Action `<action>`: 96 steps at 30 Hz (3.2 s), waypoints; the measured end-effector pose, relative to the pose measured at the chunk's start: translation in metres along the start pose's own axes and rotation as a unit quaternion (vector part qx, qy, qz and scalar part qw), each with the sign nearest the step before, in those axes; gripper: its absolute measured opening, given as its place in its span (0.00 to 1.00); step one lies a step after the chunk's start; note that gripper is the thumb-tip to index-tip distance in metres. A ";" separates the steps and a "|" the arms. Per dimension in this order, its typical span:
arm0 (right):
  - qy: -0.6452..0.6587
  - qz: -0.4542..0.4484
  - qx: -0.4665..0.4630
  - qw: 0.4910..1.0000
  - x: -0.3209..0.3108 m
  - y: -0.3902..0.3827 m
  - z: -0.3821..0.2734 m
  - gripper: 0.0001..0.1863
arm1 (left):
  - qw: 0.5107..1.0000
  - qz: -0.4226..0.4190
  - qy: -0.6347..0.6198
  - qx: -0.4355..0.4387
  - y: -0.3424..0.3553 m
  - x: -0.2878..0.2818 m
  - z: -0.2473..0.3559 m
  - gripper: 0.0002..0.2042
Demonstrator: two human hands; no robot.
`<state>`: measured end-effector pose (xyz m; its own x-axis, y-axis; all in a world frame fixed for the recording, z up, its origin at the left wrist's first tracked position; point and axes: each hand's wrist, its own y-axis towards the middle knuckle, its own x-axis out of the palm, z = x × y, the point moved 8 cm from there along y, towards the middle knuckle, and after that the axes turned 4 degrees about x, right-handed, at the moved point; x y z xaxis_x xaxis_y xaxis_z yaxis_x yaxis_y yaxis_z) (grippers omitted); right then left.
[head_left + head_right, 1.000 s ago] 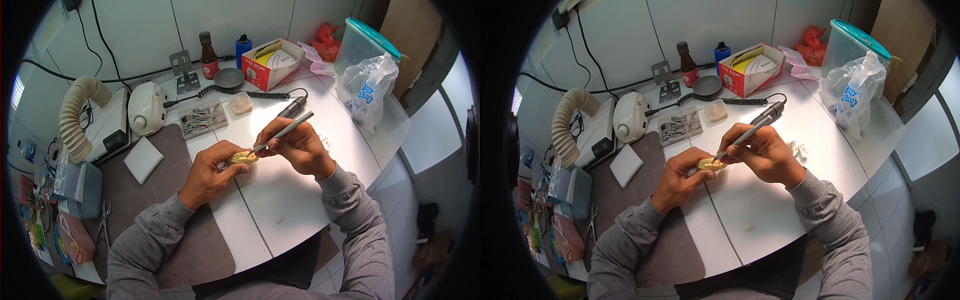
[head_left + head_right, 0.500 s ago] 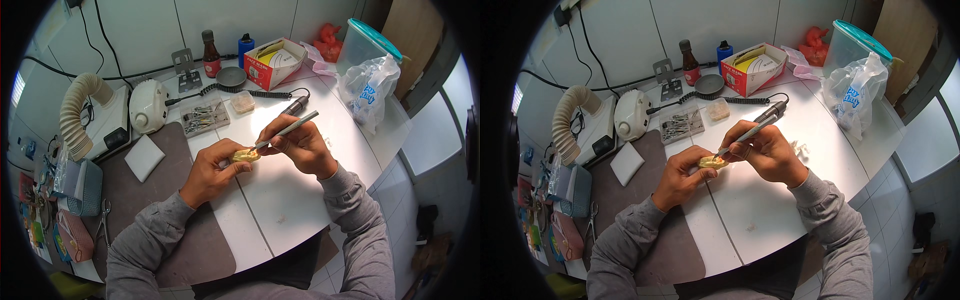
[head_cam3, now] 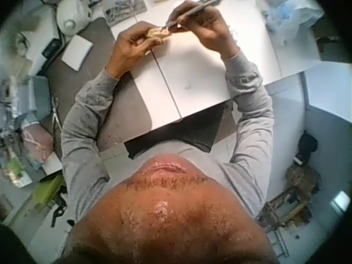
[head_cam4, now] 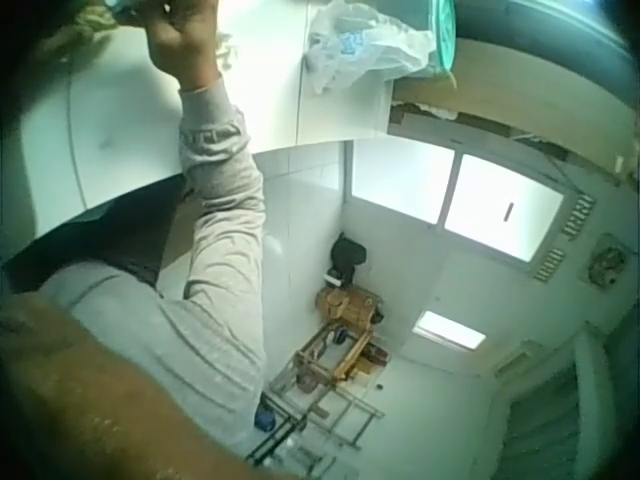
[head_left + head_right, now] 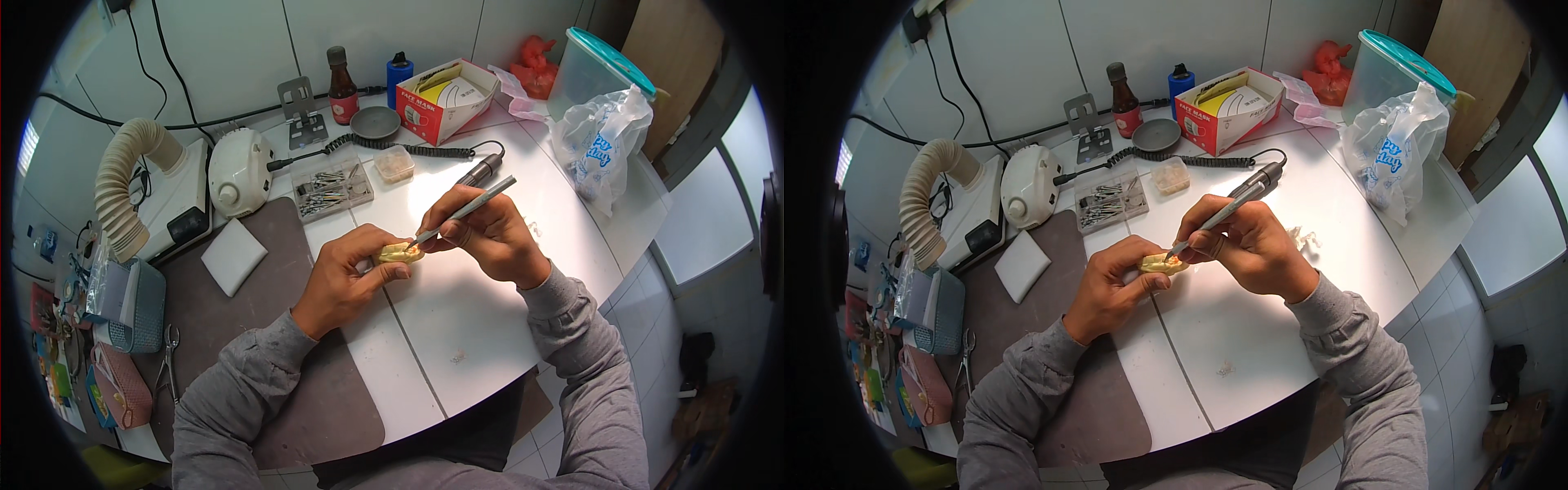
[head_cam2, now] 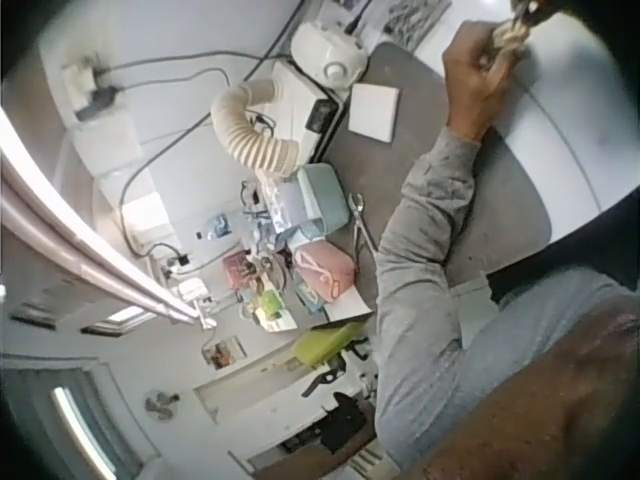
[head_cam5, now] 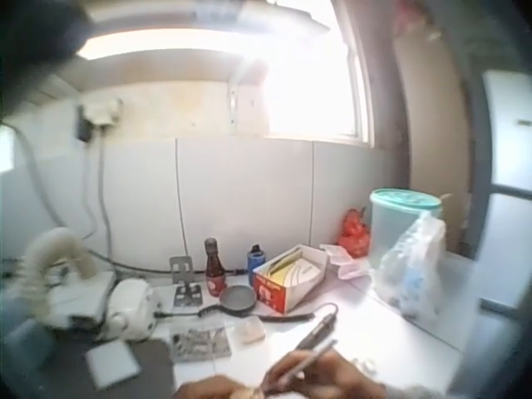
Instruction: Trimming and refining a yellow dental plaster model using a scalpel on a laboratory workbench.
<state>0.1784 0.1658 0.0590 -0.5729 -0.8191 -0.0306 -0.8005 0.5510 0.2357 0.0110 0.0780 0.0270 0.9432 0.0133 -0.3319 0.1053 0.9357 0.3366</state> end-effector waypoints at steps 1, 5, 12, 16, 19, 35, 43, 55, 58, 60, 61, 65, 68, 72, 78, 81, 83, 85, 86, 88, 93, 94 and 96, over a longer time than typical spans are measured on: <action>0.000 0.000 0.000 1.000 0.000 0.000 0.000 0.05 | 1.000 0.000 0.000 -0.003 0.000 0.000 0.000 0.14; 0.012 0.010 -0.003 1.000 0.000 0.000 -0.001 0.05 | 1.000 0.003 -0.008 -0.012 -0.001 0.000 -0.002 0.14; 0.018 0.006 -0.013 1.000 0.001 0.001 0.001 0.05 | 1.000 0.000 -0.005 -0.015 -0.001 -0.001 -0.003 0.14; 0.014 0.006 -0.018 1.000 0.000 0.001 0.001 0.05 | 1.000 0.001 0.000 -0.017 0.000 -0.001 -0.002 0.14; 0.007 0.006 -0.019 1.000 0.001 0.001 -0.001 0.05 | 1.000 -0.001 0.001 -0.010 0.000 0.000 -0.003 0.13; 0.030 0.007 -0.008 1.000 0.000 0.000 -0.001 0.05 | 1.000 0.014 -0.002 0.009 0.000 -0.001 -0.002 0.17; 0.031 0.003 -0.010 0.999 0.001 0.000 -0.002 0.05 | 1.000 0.009 0.003 0.012 0.001 -0.002 0.000 0.17; 0.016 -0.003 -0.003 1.000 0.002 0.000 -0.001 0.06 | 1.000 0.010 0.005 0.006 0.000 -0.001 -0.002 0.17; 0.014 -0.006 0.003 1.000 0.002 0.000 -0.001 0.06 | 1.000 0.007 0.004 0.005 0.000 -0.001 -0.001 0.17; 0.005 -0.003 -0.005 1.000 0.000 0.000 -0.001 0.06 | 1.000 0.007 0.002 0.006 0.001 0.000 -0.003 0.17; 0.005 -0.004 -0.005 1.000 0.001 0.000 -0.001 0.06 | 1.000 0.008 0.001 0.006 0.001 0.000 -0.002 0.17; 0.027 0.000 -0.007 1.000 0.001 0.001 0.001 0.06 | 1.000 0.012 -0.006 0.005 0.000 -0.001 -0.003 0.17; 0.029 0.000 -0.011 1.000 0.001 0.001 0.000 0.06 | 1.000 0.011 -0.004 0.007 0.000 -0.001 -0.003 0.17; 0.029 -0.002 -0.013 1.000 0.002 0.001 -0.001 0.06 | 1.000 0.010 0.001 0.011 0.000 -0.001 -0.002 0.17; 0.017 -0.010 -0.004 1.000 0.002 0.001 0.000 0.06 | 1.000 0.009 0.004 0.006 0.000 -0.001 -0.001 0.16; 0.012 -0.007 -0.014 1.000 0.002 0.000 -0.001 0.06 | 1.000 0.010 0.004 0.015 0.000 0.000 -0.001 0.16; 0.009 -0.009 -0.012 1.000 0.002 0.000 -0.001 0.06 | 1.000 0.011 0.004 0.016 0.000 0.000 -0.001 0.16; 0.006 -0.011 -0.010 1.000 0.002 0.000 -0.001 0.05 | 1.000 0.008 0.011 0.011 0.000 0.000 -0.001 0.16; 0.010 -0.009 -0.009 1.000 0.002 0.000 -0.001 0.05 | 1.000 0.008 0.011 0.011 0.000 0.000 -0.001 0.16; 0.015 -0.008 -0.007 1.000 0.001 0.000 -0.001 0.05 | 1.000 0.004 0.013 0.011 0.000 0.000 -0.001 0.17; 0.000 -0.009 -0.009 1.000 -0.001 0.000 0.002 0.05 | 1.000 -0.008 0.010 -0.015 0.000 0.000 0.001 0.14; -0.001 -0.009 -0.009 1.000 0.000 0.000 0.001 0.05 | 1.000 -0.006 0.008 -0.015 0.000 0.000 0.001 0.14; 0.036 0.002 -0.003 0.999 -0.001 0.000 0.001 0.06 | 1.000 -0.004 0.001 -0.013 0.001 0.001 0.000 0.14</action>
<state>0.1787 0.1661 0.0585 -0.5615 -0.8265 0.0404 -0.7969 0.5532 0.2425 0.0119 0.0788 0.0274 0.9417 0.0056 -0.3363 0.1052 0.9448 0.3103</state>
